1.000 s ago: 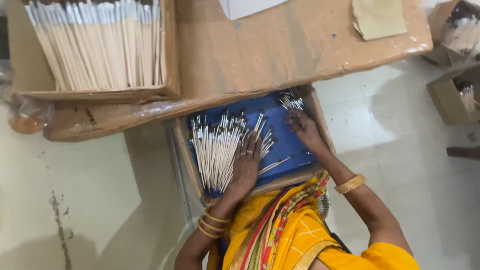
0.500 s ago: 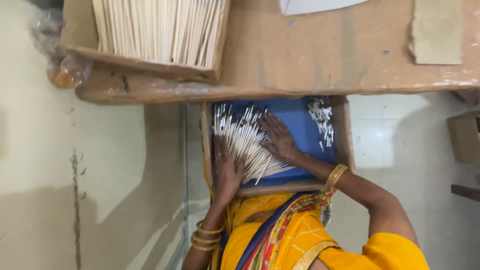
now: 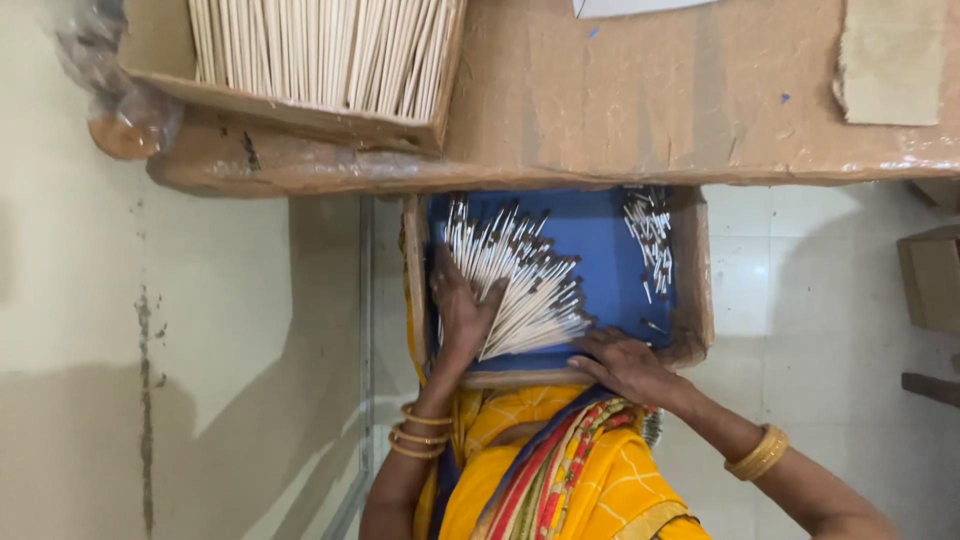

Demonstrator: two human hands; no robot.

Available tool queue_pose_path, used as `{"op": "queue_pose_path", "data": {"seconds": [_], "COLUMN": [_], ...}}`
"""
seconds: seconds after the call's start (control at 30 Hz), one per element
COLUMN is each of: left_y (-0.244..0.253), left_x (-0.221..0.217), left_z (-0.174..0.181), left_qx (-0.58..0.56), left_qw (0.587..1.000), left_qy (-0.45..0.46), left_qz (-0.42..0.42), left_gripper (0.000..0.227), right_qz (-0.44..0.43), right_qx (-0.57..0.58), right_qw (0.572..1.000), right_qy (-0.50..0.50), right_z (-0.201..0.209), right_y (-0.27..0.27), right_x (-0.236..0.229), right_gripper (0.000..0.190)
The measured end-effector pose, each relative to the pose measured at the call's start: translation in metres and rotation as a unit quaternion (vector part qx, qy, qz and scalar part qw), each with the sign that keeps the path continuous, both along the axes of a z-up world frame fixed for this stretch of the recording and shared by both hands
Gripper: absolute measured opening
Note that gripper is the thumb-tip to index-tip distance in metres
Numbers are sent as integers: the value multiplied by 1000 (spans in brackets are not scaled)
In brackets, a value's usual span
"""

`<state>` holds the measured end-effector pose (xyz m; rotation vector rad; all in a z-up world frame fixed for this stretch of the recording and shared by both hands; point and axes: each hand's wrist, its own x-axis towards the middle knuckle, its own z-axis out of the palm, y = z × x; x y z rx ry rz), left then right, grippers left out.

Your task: The person inserts small metal caps into the ends of wooden sticks held in a bundle. They then gather the assembled sticks, align them, and place them into a cardboard box.

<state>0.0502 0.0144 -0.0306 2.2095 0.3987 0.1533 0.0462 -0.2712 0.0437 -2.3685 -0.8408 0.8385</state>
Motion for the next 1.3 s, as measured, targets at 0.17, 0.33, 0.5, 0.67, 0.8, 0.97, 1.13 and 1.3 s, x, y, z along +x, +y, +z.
{"op": "queue_pose_path", "data": {"seconds": [0.17,0.33,0.5,0.67,0.8,0.97,1.13,1.3], "left_y": [-11,-29,-24,-5,-3,-20,-30,-36], "left_x": [24,34,20,29,22,15,17,27], "left_z": [33,41,1,20,23,27,82,70], "left_qx": [-25,35,-105,-169,-316,-256,-236,-312], "left_qw": [994,959,965,950,914,944,962,922], "left_qy": [106,248,116,152,139,85,2,-156], "left_qz": [-33,-135,-209,-214,-215,-189,-138,-170], "left_gripper": [146,155,95,89,85,85,93,99], "right_qz": [-167,-379,-540,-557,-544,-526,-464,-396], "right_qx": [36,297,506,496,481,509,569,498], "right_qw": [966,790,557,546,561,551,614,753], "right_qy": [193,380,377,381,398,400,290,169], "right_z": [-32,-97,-72,-85,-81,-95,-75,-91], "right_y": [22,52,115,124,121,111,108,88], "right_x": [-2,-1,-10,-12,-2,-14,2,31], "right_gripper": [68,58,43,46,50,46,40,46]}}
